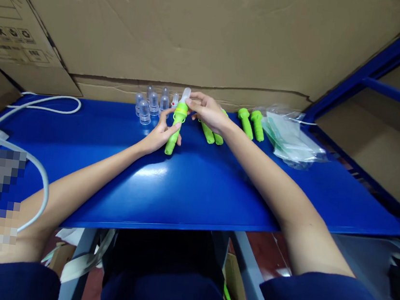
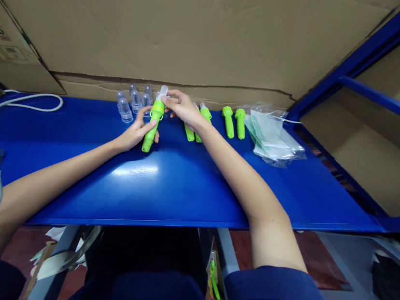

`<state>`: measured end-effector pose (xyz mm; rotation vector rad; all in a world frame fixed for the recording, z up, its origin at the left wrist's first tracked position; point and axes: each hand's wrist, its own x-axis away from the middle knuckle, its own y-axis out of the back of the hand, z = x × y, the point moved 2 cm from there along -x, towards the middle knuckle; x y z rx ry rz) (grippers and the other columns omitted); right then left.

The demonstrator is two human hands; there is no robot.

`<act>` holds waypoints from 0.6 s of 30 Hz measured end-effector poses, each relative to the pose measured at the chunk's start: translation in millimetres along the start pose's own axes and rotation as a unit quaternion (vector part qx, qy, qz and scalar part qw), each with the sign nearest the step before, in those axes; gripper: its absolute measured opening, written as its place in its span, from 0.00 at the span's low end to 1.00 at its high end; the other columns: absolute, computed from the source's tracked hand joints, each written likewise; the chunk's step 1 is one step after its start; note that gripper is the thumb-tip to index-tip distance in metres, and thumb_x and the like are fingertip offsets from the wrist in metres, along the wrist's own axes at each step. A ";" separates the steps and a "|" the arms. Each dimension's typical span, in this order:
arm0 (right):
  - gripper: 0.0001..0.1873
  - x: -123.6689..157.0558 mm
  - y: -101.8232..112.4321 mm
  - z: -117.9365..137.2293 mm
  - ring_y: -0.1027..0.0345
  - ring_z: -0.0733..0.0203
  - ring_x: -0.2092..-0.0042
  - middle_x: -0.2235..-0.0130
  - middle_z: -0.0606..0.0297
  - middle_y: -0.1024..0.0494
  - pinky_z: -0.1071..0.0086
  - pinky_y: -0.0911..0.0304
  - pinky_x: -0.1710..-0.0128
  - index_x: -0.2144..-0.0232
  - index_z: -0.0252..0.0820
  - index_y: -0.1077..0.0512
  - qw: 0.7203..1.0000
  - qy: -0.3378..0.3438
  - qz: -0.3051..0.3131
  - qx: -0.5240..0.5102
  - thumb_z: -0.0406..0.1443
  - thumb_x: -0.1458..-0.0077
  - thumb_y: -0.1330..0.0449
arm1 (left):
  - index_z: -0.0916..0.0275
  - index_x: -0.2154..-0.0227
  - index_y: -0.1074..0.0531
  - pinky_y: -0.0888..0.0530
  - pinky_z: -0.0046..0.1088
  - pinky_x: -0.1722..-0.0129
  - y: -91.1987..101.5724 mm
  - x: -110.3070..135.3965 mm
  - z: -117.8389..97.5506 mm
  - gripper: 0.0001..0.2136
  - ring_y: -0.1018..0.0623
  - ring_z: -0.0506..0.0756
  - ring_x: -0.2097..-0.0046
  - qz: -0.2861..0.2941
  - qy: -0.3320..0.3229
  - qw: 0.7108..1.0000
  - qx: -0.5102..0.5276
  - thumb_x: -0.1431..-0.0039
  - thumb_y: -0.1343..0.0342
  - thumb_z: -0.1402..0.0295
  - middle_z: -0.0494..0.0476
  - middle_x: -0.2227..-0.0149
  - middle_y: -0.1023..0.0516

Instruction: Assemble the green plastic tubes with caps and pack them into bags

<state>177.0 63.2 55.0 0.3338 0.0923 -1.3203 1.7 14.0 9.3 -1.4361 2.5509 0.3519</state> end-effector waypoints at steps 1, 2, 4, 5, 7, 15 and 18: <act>0.26 0.2 0.2 -0.4 0.27 0.63 0.65 0.66 0.65 0.22 0.74 0.35 0.72 0.58 0.44 0.29 1.000 -0.002 0.006 -0.001 0.56 0.46 0.31 | 0.62 0.37 0.56 0.26 0.29 0.69 -0.1 -0.1 1.6 0.37 0.21 0.54 0.74 -0.004 -0.012 1.000 0.003 0.34 0.44 0.48 0.47 0.76 0.23; 0.26 0.5 0.5 -0.8 0.28 0.63 0.65 0.66 0.65 0.22 0.74 0.35 0.72 0.58 0.43 0.29 1.000 -0.006 0.013 -0.002 0.55 0.46 0.30 | 0.62 0.36 0.58 0.26 0.29 0.70 -0.3 -0.2 3.3 0.37 0.21 0.54 0.75 -0.003 -0.022 1.000 0.005 0.35 0.43 0.48 0.46 0.76 0.23; 0.25 1.2 1.6 -1.6 0.29 0.64 0.65 0.66 0.65 0.22 0.75 0.36 0.72 0.59 0.42 0.28 0.999 -0.019 0.029 -0.006 0.54 0.46 0.29 | 0.61 0.37 0.57 0.25 0.30 0.70 -0.7 -0.4 6.2 0.36 0.20 0.54 0.75 0.014 -0.032 0.999 0.008 0.34 0.43 0.48 0.46 0.75 0.23; 0.25 1.6 2.1 -1.8 0.29 0.64 0.65 0.66 0.65 0.22 0.75 0.36 0.72 0.59 0.41 0.27 0.999 -0.025 0.034 -0.007 0.53 0.46 0.29 | 0.60 0.38 0.56 0.25 0.31 0.70 -0.7 -0.4 7.2 0.35 0.20 0.54 0.75 0.022 -0.033 0.999 0.010 0.34 0.43 0.49 0.46 0.75 0.23; 0.24 2.2 3.1 -1.6 0.29 0.64 0.65 0.66 0.65 0.22 0.75 0.36 0.72 0.58 0.41 0.26 0.999 -0.031 0.039 -0.008 0.52 0.46 0.28 | 0.59 0.38 0.56 0.24 0.32 0.69 -0.4 -0.4 8.2 0.33 0.19 0.54 0.75 0.031 -0.034 0.999 0.015 0.33 0.43 0.50 0.46 0.74 0.23; 0.22 4.3 1.5 3.5 0.30 0.66 0.66 0.67 0.66 0.22 0.77 0.37 0.73 0.60 0.41 0.27 0.999 -0.027 0.042 -0.006 0.50 0.44 0.29 | 0.60 0.41 0.54 0.24 0.30 0.71 -1.8 1.6 3.7 0.33 0.20 0.53 0.75 0.020 -0.024 0.999 0.020 0.35 0.41 0.50 0.47 0.75 0.23; 0.23 5.9 1.7 4.3 0.30 0.66 0.66 0.67 0.66 0.22 0.77 0.37 0.72 0.59 0.41 0.26 0.998 -0.036 0.044 -0.001 0.51 0.45 0.28 | 0.59 0.42 0.53 0.24 0.29 0.72 -0.9 1.2 4.5 0.32 0.20 0.53 0.75 0.029 -0.022 0.999 0.032 0.35 0.40 0.51 0.46 0.75 0.24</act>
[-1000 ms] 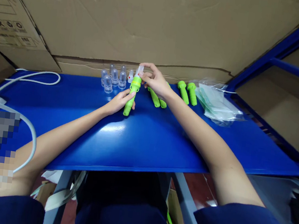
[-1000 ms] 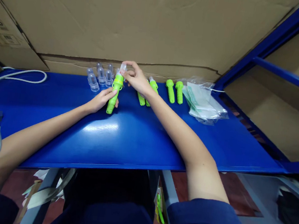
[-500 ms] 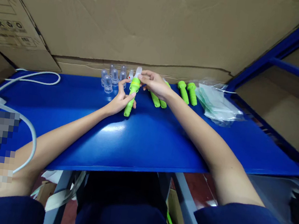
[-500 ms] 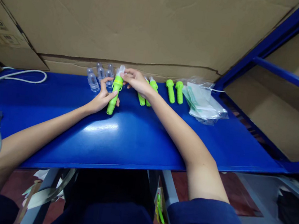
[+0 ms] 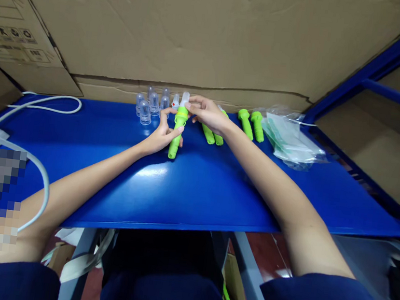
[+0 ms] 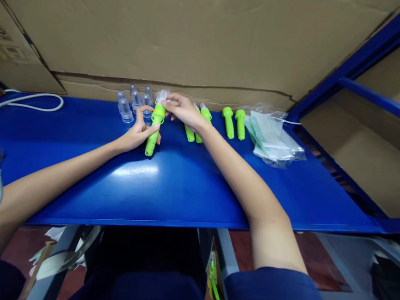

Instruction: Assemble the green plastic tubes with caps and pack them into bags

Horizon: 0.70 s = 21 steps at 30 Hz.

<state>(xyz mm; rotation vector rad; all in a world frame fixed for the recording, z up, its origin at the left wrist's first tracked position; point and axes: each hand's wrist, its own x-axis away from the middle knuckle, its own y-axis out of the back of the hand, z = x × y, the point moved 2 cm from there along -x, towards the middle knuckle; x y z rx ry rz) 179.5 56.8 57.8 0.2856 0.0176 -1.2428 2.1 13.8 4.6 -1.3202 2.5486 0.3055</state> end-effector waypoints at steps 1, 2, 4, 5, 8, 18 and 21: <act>0.23 0.5 0.1 -0.1 0.29 0.66 0.65 0.67 0.66 0.22 0.76 0.36 0.72 0.59 0.41 0.26 1.000 -0.004 0.003 0.001 0.51 0.45 0.28 | 0.58 0.42 0.53 0.24 0.29 0.72 0.8 -0.3 0.7 0.32 0.20 0.53 0.75 0.004 0.000 1.000 0.005 0.36 0.39 0.51 0.45 0.75 0.24; 0.23 0.9 0.2 -0.4 0.29 0.66 0.65 0.67 0.66 0.22 0.76 0.36 0.71 0.59 0.40 0.26 1.000 -0.007 0.007 0.001 0.51 0.46 0.28 | 0.57 0.43 0.53 0.24 0.29 0.72 1.6 -0.7 1.5 0.32 0.19 0.53 0.75 0.009 0.000 1.000 0.009 0.36 0.38 0.52 0.45 0.75 0.24; 0.24 1.3 0.4 -1.2 0.29 0.66 0.65 0.67 0.66 0.22 0.76 0.36 0.71 0.59 0.40 0.26 1.000 -0.012 0.013 0.002 0.51 0.47 0.27 | 0.57 0.44 0.52 0.23 0.30 0.73 3.4 -1.4 3.2 0.31 0.19 0.53 0.76 0.017 0.002 1.000 0.016 0.36 0.38 0.52 0.44 0.74 0.24; 0.24 1.5 0.5 -1.5 0.29 0.66 0.65 0.67 0.66 0.22 0.76 0.36 0.71 0.59 0.40 0.26 1.000 -0.014 0.014 0.003 0.51 0.47 0.27 | 0.56 0.45 0.52 0.23 0.30 0.73 4.2 -1.7 3.9 0.30 0.19 0.53 0.75 0.020 0.004 1.000 0.017 0.36 0.38 0.53 0.44 0.74 0.24; 0.24 2.4 0.2 -1.3 0.28 0.66 0.66 0.67 0.67 0.22 0.77 0.35 0.73 0.59 0.41 0.26 1.000 -0.021 0.011 0.004 0.51 0.47 0.27 | 0.57 0.46 0.51 0.23 0.31 0.73 4.9 -2.1 4.7 0.30 0.19 0.54 0.75 0.023 0.009 1.000 0.017 0.37 0.38 0.52 0.45 0.74 0.24; 0.29 10.1 -13.4 3.9 0.21 0.60 0.61 0.65 0.67 0.19 0.67 0.21 0.61 0.49 0.46 0.32 0.999 -0.033 0.032 -0.012 0.50 0.46 0.28 | 0.58 0.45 0.52 0.24 0.31 0.69 -0.6 -0.1 1.3 0.31 0.19 0.54 0.74 0.019 -0.010 1.000 -0.006 0.36 0.39 0.49 0.48 0.72 0.21; 0.30 9.5 -10.9 7.2 0.22 0.59 0.59 0.62 0.66 0.19 0.63 0.21 0.57 0.47 0.46 0.32 1.000 -0.016 0.018 -0.008 0.49 0.45 0.28 | 0.59 0.43 0.53 0.28 0.28 0.70 -0.5 -0.8 2.0 0.31 0.19 0.52 0.71 0.006 -0.018 1.000 -0.018 0.34 0.42 0.48 0.55 0.66 0.18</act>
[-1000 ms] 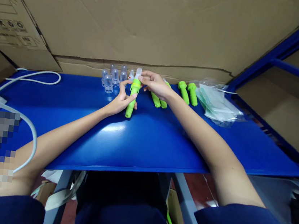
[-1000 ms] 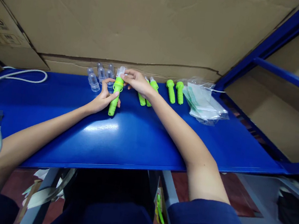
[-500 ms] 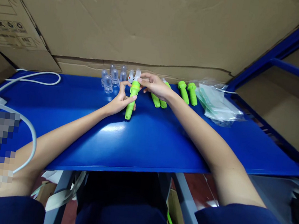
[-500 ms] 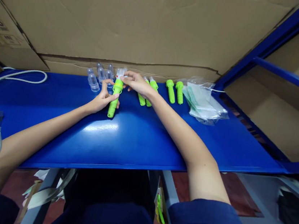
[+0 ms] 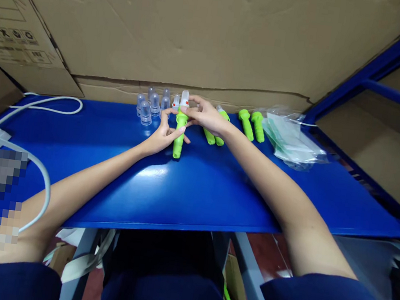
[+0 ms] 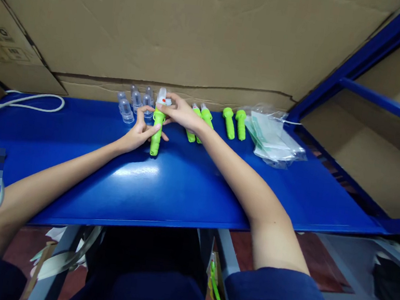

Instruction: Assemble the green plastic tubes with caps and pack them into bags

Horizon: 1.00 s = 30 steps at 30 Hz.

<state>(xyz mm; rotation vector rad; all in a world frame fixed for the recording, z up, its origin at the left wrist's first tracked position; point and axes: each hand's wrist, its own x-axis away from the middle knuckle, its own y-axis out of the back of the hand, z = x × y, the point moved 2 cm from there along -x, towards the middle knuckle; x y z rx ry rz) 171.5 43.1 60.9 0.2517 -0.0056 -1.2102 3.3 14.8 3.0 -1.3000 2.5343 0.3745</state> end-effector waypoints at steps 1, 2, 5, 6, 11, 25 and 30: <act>0.29 -0.3 3.3 2.3 0.22 0.58 0.58 0.61 0.65 0.19 0.63 0.21 0.57 0.47 0.46 0.32 1.000 0.008 -0.009 0.006 0.49 0.44 0.29 | 0.59 0.42 0.53 0.29 0.27 0.71 0.3 -0.4 0.3 0.30 0.19 0.52 0.70 -0.012 -0.004 1.000 -0.006 0.33 0.43 0.48 0.57 0.64 0.17; 0.27 -0.5 7.8 5.3 0.22 0.58 0.57 0.60 0.64 0.20 0.62 0.21 0.56 0.47 0.46 0.32 1.000 0.015 -0.022 0.013 0.48 0.43 0.29 | 0.58 0.42 0.53 0.31 0.26 0.72 0.7 -0.9 0.6 0.30 0.19 0.51 0.70 -0.026 -0.006 1.000 -0.012 0.33 0.44 0.49 0.59 0.61 0.17; 0.21 1.1 26.5 19.0 0.23 0.56 0.56 0.58 0.61 0.20 0.60 0.21 0.55 0.48 0.45 0.30 0.996 0.028 -0.068 0.040 0.45 0.39 0.32 | 0.58 0.39 0.55 0.35 0.25 0.74 1.3 -1.9 1.1 0.30 0.20 0.49 0.70 -0.055 -0.005 0.998 -0.020 0.31 0.46 0.49 0.58 0.58 0.18; 0.19 2.8 33.6 25.0 0.23 0.56 0.57 0.58 0.60 0.20 0.61 0.21 0.55 0.50 0.44 0.29 0.995 0.032 -0.084 0.051 0.45 0.38 0.32 | 0.57 0.38 0.55 0.35 0.25 0.74 1.3 -2.0 1.0 0.30 0.20 0.49 0.71 -0.057 -0.001 0.998 -0.018 0.31 0.46 0.50 0.57 0.58 0.18; 0.13 20.5 70.3 56.6 0.23 0.59 0.58 0.58 0.58 0.20 0.64 0.24 0.55 0.54 0.38 0.26 0.978 0.041 -0.147 0.142 0.42 0.32 0.38 | 0.57 0.38 0.55 0.34 0.26 0.73 0.7 -2.0 0.1 0.29 0.21 0.47 0.73 -0.053 0.016 0.998 -0.007 0.31 0.46 0.52 0.52 0.61 0.19; 0.13 36.3 145.1 27.7 0.25 0.55 0.57 0.59 0.49 0.19 0.58 0.27 0.51 0.56 0.32 0.22 0.882 -0.223 -0.187 0.370 0.38 0.35 0.36 | 0.56 0.41 0.53 0.36 0.25 0.75 3.8 -4.2 2.3 0.27 0.21 0.47 0.75 -0.051 0.026 0.998 0.006 0.31 0.45 0.51 0.48 0.65 0.18; 0.14 25.0 148.4 1.0 0.24 0.50 0.56 0.60 0.49 0.19 0.56 0.24 0.52 0.54 0.31 0.21 0.871 -0.237 -0.186 0.389 0.38 0.37 0.36 | 0.58 0.42 0.50 0.36 0.25 0.75 3.1 -3.6 -0.9 0.26 0.21 0.47 0.75 -0.043 0.034 0.998 0.005 0.31 0.45 0.50 0.49 0.67 0.18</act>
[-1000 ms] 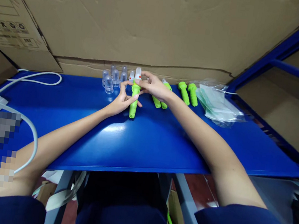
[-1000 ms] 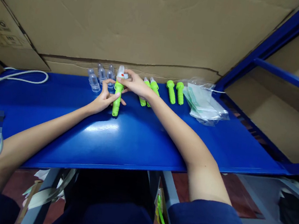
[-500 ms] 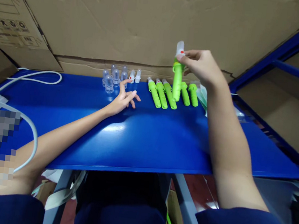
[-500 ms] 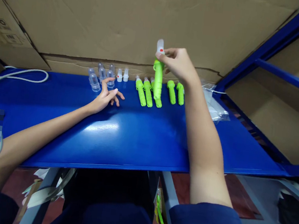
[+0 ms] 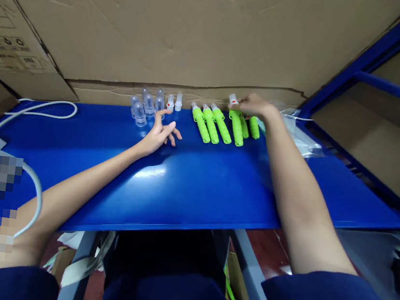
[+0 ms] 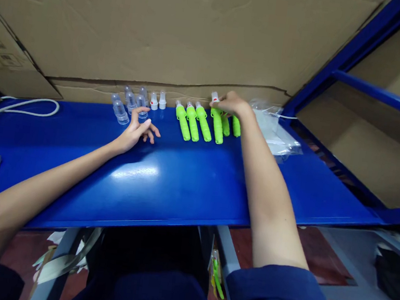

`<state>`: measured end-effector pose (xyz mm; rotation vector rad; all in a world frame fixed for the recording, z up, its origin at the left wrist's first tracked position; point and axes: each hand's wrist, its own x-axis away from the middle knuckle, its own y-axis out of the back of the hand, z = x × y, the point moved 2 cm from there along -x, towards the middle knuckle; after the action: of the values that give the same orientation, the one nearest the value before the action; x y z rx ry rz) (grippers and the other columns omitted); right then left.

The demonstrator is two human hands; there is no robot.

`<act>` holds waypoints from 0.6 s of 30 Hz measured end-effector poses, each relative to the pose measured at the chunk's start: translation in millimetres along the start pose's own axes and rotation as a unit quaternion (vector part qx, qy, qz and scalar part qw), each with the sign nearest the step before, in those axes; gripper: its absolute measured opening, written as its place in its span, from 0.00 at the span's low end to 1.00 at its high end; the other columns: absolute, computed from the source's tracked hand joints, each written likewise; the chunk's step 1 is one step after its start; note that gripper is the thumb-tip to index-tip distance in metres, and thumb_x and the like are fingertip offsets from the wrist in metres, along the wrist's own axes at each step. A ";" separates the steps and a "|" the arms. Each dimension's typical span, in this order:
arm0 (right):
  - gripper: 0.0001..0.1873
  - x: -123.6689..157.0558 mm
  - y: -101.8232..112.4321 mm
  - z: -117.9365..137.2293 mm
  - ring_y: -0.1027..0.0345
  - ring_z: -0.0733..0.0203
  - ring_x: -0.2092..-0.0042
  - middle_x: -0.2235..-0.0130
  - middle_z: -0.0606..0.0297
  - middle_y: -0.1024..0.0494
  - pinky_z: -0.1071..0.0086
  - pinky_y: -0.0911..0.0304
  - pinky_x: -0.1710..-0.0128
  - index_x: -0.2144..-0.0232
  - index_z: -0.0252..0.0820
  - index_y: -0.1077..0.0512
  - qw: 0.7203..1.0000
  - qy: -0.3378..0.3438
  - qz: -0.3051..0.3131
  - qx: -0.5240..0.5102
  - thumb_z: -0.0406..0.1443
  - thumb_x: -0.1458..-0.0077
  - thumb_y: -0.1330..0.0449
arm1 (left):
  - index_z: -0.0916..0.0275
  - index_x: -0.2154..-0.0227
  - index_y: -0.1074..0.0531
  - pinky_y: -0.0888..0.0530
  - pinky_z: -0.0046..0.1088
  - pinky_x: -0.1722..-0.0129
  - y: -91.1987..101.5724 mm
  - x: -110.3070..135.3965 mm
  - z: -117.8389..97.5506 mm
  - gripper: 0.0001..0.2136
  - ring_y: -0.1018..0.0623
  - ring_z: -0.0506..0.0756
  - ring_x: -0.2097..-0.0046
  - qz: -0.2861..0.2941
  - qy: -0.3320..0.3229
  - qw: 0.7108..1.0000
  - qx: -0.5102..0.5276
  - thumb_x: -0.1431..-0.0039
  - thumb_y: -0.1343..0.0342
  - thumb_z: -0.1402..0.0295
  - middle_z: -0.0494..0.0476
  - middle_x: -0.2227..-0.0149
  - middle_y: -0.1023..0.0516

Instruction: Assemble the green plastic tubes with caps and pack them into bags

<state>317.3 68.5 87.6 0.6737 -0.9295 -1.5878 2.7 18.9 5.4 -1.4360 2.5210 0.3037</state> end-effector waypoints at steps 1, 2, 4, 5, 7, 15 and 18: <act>0.14 -2.9 -3.8 -2.2 0.23 0.49 0.56 0.60 0.50 0.19 0.55 0.23 0.52 0.54 0.32 0.21 1.000 -0.002 -0.001 -0.002 0.38 0.37 0.36 | 0.58 0.43 0.49 0.36 0.25 0.74 -0.3 0.2 -0.6 0.26 0.21 0.48 0.75 0.001 0.001 1.000 -0.002 0.31 0.46 0.49 0.48 0.67 0.18; 0.15 -5.6 -7.6 -4.2 0.23 0.48 0.55 0.59 0.50 0.18 0.54 0.23 0.52 0.54 0.32 0.21 1.000 -0.004 0.001 -0.006 0.38 0.38 0.36 | 0.58 0.43 0.49 0.36 0.25 0.74 -0.5 0.4 -1.1 0.26 0.21 0.48 0.75 0.002 0.002 1.000 -0.005 0.31 0.46 0.49 0.48 0.67 0.18; 0.15 -10.2 -14.8 -7.2 0.22 0.47 0.54 0.57 0.50 0.18 0.53 0.22 0.52 0.54 0.32 0.21 1.000 -0.003 0.002 -0.018 0.38 0.38 0.36 | 0.58 0.44 0.48 0.36 0.26 0.74 -0.9 0.7 -2.0 0.25 0.22 0.48 0.75 0.002 0.003 1.000 -0.008 0.31 0.46 0.49 0.49 0.68 0.18; 0.15 -12.1 -18.0 -8.2 0.22 0.47 0.53 0.56 0.49 0.18 0.52 0.22 0.53 0.54 0.32 0.21 1.000 -0.001 0.000 -0.023 0.38 0.39 0.35 | 0.59 0.44 0.48 0.36 0.26 0.74 -1.0 0.8 -2.4 0.26 0.22 0.48 0.75 0.002 0.003 1.000 -0.009 0.31 0.46 0.49 0.49 0.68 0.18; 0.17 -15.0 -23.7 -9.6 0.21 0.46 0.53 0.56 0.49 0.18 0.50 0.21 0.54 0.54 0.31 0.21 1.000 0.005 -0.006 -0.028 0.38 0.41 0.34 | 0.59 0.43 0.48 0.36 0.26 0.74 -1.2 0.9 -3.1 0.26 0.22 0.48 0.75 0.003 0.006 1.000 -0.008 0.32 0.46 0.49 0.49 0.68 0.18; 0.18 -17.4 -31.8 -11.4 0.19 0.44 0.58 0.61 0.50 0.17 0.48 0.19 0.57 0.58 0.31 0.19 0.998 0.022 -0.061 0.007 0.41 0.45 0.30 | 0.58 0.47 0.46 0.37 0.26 0.74 -1.2 0.4 -3.3 0.24 0.22 0.48 0.75 0.013 0.008 1.000 0.001 0.32 0.45 0.48 0.48 0.69 0.18; 0.18 -15.9 -32.4 -9.5 0.19 0.45 0.58 0.62 0.50 0.17 0.50 0.19 0.58 0.59 0.31 0.18 0.998 0.009 -0.054 0.020 0.43 0.44 0.31 | 0.58 0.48 0.46 0.37 0.25 0.74 -1.4 0.2 -3.4 0.24 0.22 0.48 0.75 0.017 0.007 1.000 -0.003 0.33 0.45 0.47 0.48 0.70 0.18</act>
<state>311.6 84.2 54.3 0.7751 -0.9266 -1.6601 3.5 17.1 8.5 -1.4036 2.5606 0.3095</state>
